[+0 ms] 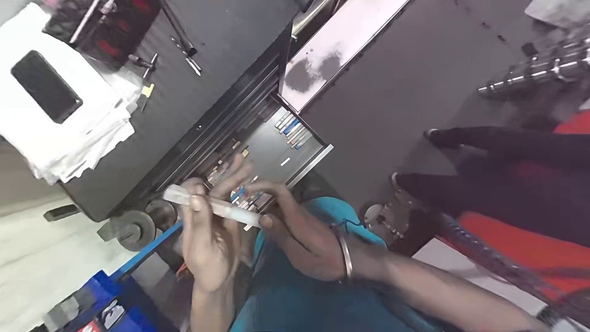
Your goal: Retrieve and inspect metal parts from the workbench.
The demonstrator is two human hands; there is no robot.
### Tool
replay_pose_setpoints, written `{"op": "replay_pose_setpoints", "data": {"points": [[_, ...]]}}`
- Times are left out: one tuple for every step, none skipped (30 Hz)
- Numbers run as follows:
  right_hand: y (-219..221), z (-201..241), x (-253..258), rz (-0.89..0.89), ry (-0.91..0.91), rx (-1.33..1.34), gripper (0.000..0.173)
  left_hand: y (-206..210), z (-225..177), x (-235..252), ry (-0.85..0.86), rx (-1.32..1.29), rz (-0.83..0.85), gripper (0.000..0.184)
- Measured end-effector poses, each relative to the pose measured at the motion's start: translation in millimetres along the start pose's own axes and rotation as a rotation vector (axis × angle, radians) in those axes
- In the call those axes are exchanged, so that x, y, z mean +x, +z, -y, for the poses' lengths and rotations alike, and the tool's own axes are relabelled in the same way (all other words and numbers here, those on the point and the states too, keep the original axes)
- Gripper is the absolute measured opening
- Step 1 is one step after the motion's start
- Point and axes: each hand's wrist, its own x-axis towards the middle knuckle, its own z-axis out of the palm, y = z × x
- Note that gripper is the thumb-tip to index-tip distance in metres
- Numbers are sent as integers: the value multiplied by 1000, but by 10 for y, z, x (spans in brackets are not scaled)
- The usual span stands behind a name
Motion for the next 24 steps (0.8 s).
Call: {"op": "replay_pose_setpoints", "data": {"points": [[-47, -82, 48, -45, -1, -16, 45, 80, 104, 0, -49, -15, 2, 30], [-96, -163, 103, -92, -8, -31, 46, 154, 204, 1, -82, -29, -3, 30], [-144, -241, 150, -134, -6, -43, 50, 211, 288, 14, -99, -41, -16, 29], [-210, -316, 204, -157, 0, -51, 56, 260, 372, 62, -109, -52, -36, 27], [-281, -384, 240, -165, 9, -63, 62, 305, 445, 112, -129, -69, -78, 27], [-334, -438, 244, -181, 25, -84, 68, 334, 491, 140, -167, -88, -115, 31], [-394, -505, 260, -218, 37, -115, 74, 353, 550, 181, -210, -111, -157, 37], [-480, -600, 302, -267, 32, -144, 78, 358, 648, 232, -241, -121, -192, 38], [-564, -701, 343, -330, 27, -148, 81, 382, 773, 237, -282, -112, -230, 36], [-640, -791, 380, -385, 22, -125, 82, 461, 924, 186, -341, -93, -294, 39], [-699, -884, 423, -441, 0, -99, 81, 572, 1086, 111, -420, -76, -342, 43], [-749, -990, 457, -493, -25, -74, 78, 663, 1239, 77, -477, -117, -352, 41], [-804, -1103, 458, -530, -29, -67, 77, 703, 1365, 106, -531, -138, -326, 40], [-888, -1236, 463, -564, -13, -82, 78, 703, 1509, 211, -584, -110, -289, 34], [-995, -1393, 470, -603, 15, -113, 79, 645, 1674, 363, -638, -37, -210, 32], [-1109, -1540, 434, -630, 70, -157, 78, 546, 1844, 528, -698, 86, -104, 35], [-1231, -1672, 347, -631, 141, -209, 76, 412, 2042, 691, -758, 247, 9, 38], [-1378, -1799, 247, -608, 213, -246, 71, 244, 2326, 873, -780, 428, 108, 38], [-1546, -1915, 148, -563, 297, -283, 64, 53, 2651, 1083, -771, 628, 191, 37], [-1725, -2015, 25, -490, 382, -322, 56, -145, 2992, 1301, -741, 843, 252, 38], [-1885, -2094, -114, -423, 476, -367, 50, -331, 3335, 1509, -714, 1018, 272, 40], [-2016, -2162, -269, -373, 569, -409, 45, -485, 3640, 1702, -717, 1158, 288, 42], [-2129, -2218, -446, -327, 644, -445, 43, -610, 3915, 1861, -734, 1278, 310, 44], [-2227, -2254, -616, -296, 700, -471, 42, -704, 4166, 1996, -747, 1385, 330, 45]]}}
